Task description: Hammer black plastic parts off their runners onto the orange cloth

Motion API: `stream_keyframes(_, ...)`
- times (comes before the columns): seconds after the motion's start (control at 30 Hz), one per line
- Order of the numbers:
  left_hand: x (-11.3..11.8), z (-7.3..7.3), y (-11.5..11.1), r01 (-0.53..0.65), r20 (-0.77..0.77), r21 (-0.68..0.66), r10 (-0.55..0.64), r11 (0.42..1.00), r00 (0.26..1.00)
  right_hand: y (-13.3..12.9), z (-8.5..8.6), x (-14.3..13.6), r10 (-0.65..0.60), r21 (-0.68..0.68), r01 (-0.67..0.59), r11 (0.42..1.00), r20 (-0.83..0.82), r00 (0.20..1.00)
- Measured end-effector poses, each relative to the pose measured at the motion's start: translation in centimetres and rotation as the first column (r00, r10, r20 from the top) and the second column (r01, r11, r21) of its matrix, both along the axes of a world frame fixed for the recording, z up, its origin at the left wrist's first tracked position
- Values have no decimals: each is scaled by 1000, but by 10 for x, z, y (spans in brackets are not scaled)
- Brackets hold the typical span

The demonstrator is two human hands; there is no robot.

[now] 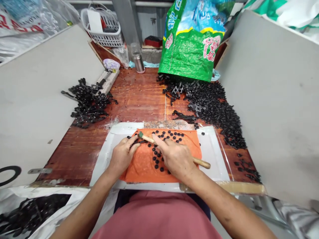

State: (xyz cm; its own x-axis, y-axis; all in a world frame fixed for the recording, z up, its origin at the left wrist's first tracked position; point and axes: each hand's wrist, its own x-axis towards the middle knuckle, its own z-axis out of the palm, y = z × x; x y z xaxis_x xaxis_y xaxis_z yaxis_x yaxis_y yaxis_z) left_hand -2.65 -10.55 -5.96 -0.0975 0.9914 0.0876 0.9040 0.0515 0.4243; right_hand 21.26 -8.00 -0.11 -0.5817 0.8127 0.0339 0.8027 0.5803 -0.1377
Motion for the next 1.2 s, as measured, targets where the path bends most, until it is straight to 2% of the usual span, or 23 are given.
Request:
stream_keyframes(0.1,2,1,-1,-8,-3,14,8,1000,1000,1,-3,1,-34,16,33,999,13,999)
stream_keyframes(0.2,3,2,-2,-23,-5,23,24,999,1000,2,-8,2,-16,-27,16,1000,25,1000)
stream_keyframes(0.3,2,3,-1,-24,60,9,23,1000,998,6,-6,4,-44,-62,38,997,-103,994)
stream_keyframes(0.37,-1,4,-1,-21,167,4,20,1000,986,9,0,6,-99,-112,76,991,-221,970)
stream_keyframes(0.47,-5,7,-4,-37,377,-2,35,999,926,14,12,2,-189,-246,100,964,-371,909)
stream_keyframes(0.53,-5,12,-8,-30,510,-22,37,999,860,16,20,-5,-214,-325,65,943,-444,870)
stream_keyframes(0.63,4,22,-17,24,648,-61,21,998,762,16,25,-20,-169,-366,-49,929,-541,824)
stream_keyframes(0.73,12,32,-28,66,699,-98,22,993,714,12,22,-33,-128,-406,-151,902,-582,803)
stream_keyframes(0.8,11,37,-37,105,677,-121,4,987,736,9,17,-37,-142,-445,-159,881,-570,809)
stream_keyframes(0.83,7,41,-41,124,632,-123,-19,985,775,8,15,-38,-153,-461,-155,874,-563,812)
stream_keyframes(0.93,-12,54,-49,113,374,-58,-84,992,924,4,11,-36,-183,-508,-160,846,-559,809)
stream_keyframes(1.0,-23,64,-50,100,231,38,-106,994,967,3,9,-35,-193,-541,-178,822,-558,807)
stream_keyframes(1.03,-25,68,-48,123,204,73,-135,990,970,3,8,-35,-195,-552,-187,813,-559,806)
stream_keyframes(1.1,-25,70,-44,238,220,91,-253,967,942,3,6,-37,-196,-564,-193,803,-556,808)
stream_keyframes(1.2,-14,60,-37,376,307,76,-380,924,872,3,1,-45,-189,-563,-169,809,-521,833)
